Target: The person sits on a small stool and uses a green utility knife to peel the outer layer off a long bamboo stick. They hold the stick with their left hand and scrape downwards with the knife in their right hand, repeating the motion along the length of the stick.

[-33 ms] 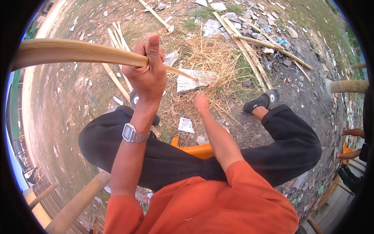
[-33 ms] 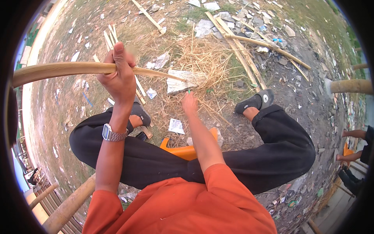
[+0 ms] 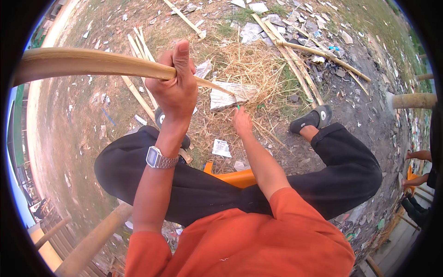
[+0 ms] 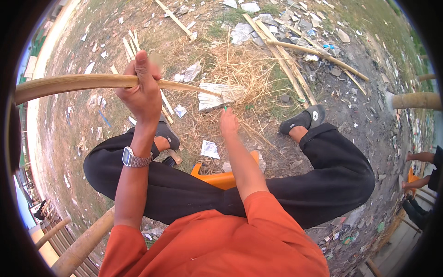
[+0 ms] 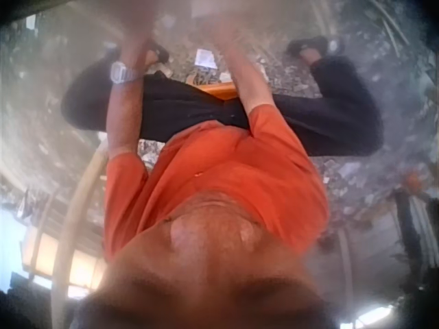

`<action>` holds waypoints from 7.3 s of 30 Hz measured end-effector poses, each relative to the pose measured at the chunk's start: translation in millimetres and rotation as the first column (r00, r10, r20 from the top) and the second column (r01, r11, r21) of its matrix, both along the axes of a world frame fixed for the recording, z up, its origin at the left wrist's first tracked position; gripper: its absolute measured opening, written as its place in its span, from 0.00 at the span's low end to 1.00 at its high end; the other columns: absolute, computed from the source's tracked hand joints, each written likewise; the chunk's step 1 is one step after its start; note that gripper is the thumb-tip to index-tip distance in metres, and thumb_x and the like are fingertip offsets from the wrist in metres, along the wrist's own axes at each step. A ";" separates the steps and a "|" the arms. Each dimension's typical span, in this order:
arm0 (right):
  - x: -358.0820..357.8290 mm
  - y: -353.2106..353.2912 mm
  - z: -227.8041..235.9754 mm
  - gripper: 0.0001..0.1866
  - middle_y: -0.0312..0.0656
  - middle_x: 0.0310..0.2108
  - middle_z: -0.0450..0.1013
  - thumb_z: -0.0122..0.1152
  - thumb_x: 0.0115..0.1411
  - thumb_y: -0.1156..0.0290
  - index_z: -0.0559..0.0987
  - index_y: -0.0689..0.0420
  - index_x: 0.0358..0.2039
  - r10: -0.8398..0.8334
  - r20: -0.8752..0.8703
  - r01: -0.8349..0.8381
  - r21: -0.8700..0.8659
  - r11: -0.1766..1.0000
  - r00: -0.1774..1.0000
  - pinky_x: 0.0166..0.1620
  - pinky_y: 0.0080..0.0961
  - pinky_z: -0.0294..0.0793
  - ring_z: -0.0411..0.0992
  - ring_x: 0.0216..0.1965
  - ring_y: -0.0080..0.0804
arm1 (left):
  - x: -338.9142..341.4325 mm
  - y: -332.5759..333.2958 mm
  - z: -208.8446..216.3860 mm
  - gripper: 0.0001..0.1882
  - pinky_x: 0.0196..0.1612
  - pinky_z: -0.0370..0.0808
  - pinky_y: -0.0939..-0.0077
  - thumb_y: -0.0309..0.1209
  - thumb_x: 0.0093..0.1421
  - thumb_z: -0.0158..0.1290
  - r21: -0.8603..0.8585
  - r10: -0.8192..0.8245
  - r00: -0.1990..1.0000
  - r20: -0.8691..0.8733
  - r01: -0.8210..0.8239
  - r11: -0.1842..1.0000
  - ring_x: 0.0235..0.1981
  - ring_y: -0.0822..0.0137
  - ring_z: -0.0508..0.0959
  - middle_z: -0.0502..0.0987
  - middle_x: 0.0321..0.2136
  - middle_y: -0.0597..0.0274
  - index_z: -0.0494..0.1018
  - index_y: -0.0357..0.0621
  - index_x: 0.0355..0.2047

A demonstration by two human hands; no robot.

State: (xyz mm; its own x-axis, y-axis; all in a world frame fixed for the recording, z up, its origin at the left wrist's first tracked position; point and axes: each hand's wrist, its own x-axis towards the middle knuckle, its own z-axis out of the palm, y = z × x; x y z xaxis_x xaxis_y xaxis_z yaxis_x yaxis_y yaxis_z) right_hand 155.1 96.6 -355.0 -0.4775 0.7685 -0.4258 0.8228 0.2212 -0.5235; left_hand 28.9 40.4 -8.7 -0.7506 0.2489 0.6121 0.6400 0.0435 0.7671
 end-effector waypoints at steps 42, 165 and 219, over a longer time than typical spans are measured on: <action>-2.0 -36.2 308.7 0.18 0.55 0.18 0.68 0.39 0.70 0.57 0.69 0.60 0.41 0.105 -0.571 -0.253 -0.187 0.949 0.814 0.32 0.49 0.63 0.68 0.25 0.54 | -19.0 -22.7 -7.3 0.30 0.13 0.59 0.80 0.44 0.69 0.49 0.164 -0.156 0.987 -0.031 0.159 0.974 0.10 0.78 0.66 0.64 0.08 0.69 0.65 0.40 0.11; -14.9 -41.6 275.0 0.17 0.63 0.20 0.72 0.40 0.71 0.56 0.66 0.59 0.43 0.088 -0.635 -0.275 -0.201 0.940 0.768 0.33 0.57 0.70 0.72 0.26 0.67 | -22.2 -2.3 -1.0 0.30 0.19 0.54 0.80 0.35 0.71 0.44 0.295 -0.336 0.934 0.120 0.290 0.911 0.11 0.78 0.56 0.57 0.07 0.69 0.58 0.46 0.09; 8.7 -27.8 153.3 0.18 0.65 0.22 0.73 0.40 0.71 0.56 0.68 0.59 0.44 0.186 -0.387 -0.237 -0.090 0.967 0.903 0.36 0.62 0.69 0.74 0.29 0.70 | -29.7 -1.8 -1.2 0.30 0.19 0.52 0.76 0.34 0.71 0.42 0.275 -0.373 0.923 0.090 0.338 0.900 0.09 0.76 0.54 0.56 0.05 0.69 0.57 0.48 0.07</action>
State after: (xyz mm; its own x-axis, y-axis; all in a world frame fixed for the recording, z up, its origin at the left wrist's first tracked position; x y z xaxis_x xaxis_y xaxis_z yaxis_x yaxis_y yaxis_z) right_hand 163.7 68.8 -201.7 -0.7660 0.5811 -0.2750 0.5034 0.2762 -0.8187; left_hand -0.8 38.6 -9.8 -0.7212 0.3677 0.5871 0.4651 -0.3711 0.8037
